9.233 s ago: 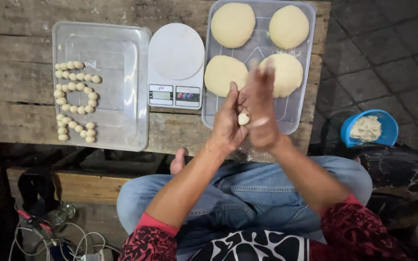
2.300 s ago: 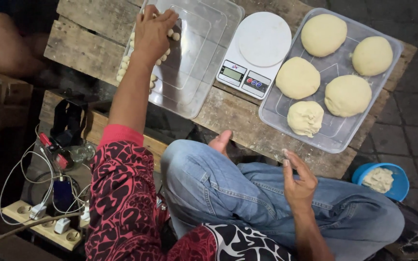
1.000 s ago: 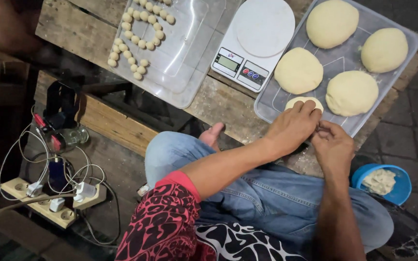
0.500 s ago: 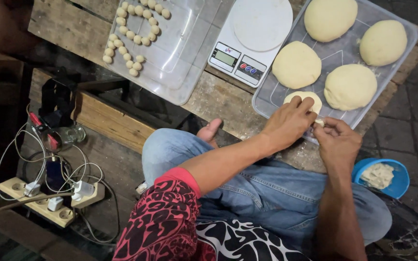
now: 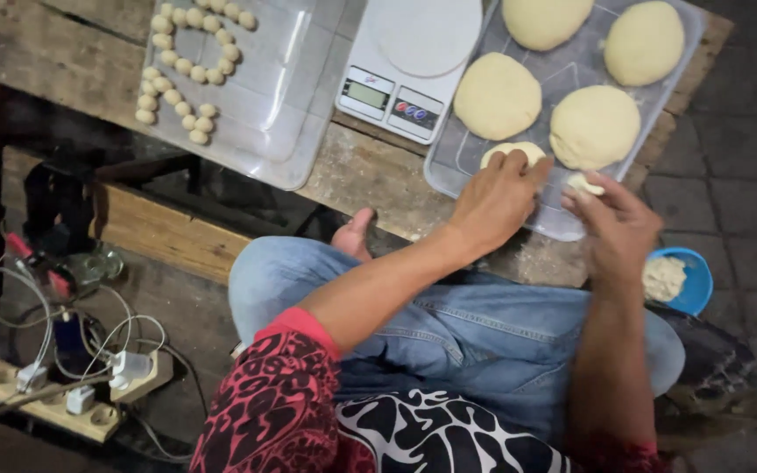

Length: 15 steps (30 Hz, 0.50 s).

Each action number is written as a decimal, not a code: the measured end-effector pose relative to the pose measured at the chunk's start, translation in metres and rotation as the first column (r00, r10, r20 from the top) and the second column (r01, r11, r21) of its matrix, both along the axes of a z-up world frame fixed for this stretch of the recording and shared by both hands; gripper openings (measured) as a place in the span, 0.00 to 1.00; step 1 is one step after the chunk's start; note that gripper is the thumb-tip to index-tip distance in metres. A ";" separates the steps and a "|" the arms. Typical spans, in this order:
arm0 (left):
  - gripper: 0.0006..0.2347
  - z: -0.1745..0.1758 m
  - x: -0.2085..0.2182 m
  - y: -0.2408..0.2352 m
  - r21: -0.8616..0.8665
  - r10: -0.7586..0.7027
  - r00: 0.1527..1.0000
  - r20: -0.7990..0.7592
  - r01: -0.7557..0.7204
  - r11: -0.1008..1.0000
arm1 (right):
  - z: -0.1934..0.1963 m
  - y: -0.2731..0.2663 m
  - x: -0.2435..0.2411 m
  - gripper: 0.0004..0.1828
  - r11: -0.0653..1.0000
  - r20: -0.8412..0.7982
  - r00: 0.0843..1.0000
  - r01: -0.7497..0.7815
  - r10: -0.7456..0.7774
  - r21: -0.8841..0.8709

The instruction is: The person sits on the floor and repeatedly takes small pieces of dough, rolls them into balls, and places them on a tray. They also weigh portions of dough on a digital scale before shaping them.

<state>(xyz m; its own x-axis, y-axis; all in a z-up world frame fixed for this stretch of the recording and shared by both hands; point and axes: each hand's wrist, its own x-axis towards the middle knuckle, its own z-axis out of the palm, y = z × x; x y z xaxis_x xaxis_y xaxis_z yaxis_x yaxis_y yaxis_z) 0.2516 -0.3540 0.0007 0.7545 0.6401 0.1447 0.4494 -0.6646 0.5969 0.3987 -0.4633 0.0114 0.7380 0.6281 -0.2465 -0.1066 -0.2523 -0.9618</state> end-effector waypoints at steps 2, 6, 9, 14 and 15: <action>0.20 0.021 0.005 0.002 -0.099 0.023 0.999 0.030 -0.019 0.995 | -0.005 -0.002 -0.001 0.19 0.993 -0.211 0.974 -0.055 0.076 0.103; 0.27 0.021 0.002 0.012 -0.330 0.011 0.973 0.229 0.067 0.941 | -0.002 0.001 -0.008 0.31 0.970 -0.264 0.957 -0.057 0.121 0.237; 0.12 0.045 -0.003 0.019 -0.499 0.105 0.947 0.303 0.064 0.864 | 0.001 0.000 -0.008 0.36 0.941 -0.240 0.932 -0.206 0.272 0.270; 0.13 0.018 0.002 0.025 -0.561 0.314 0.893 0.321 -0.088 0.823 | -0.008 -0.004 -0.003 0.42 0.868 -0.075 0.901 -0.386 0.427 0.311; 0.13 0.017 0.002 0.030 -0.559 0.316 0.895 0.314 -0.095 0.824 | -0.009 -0.002 -0.005 0.42 0.867 -0.082 0.899 -0.386 0.430 0.315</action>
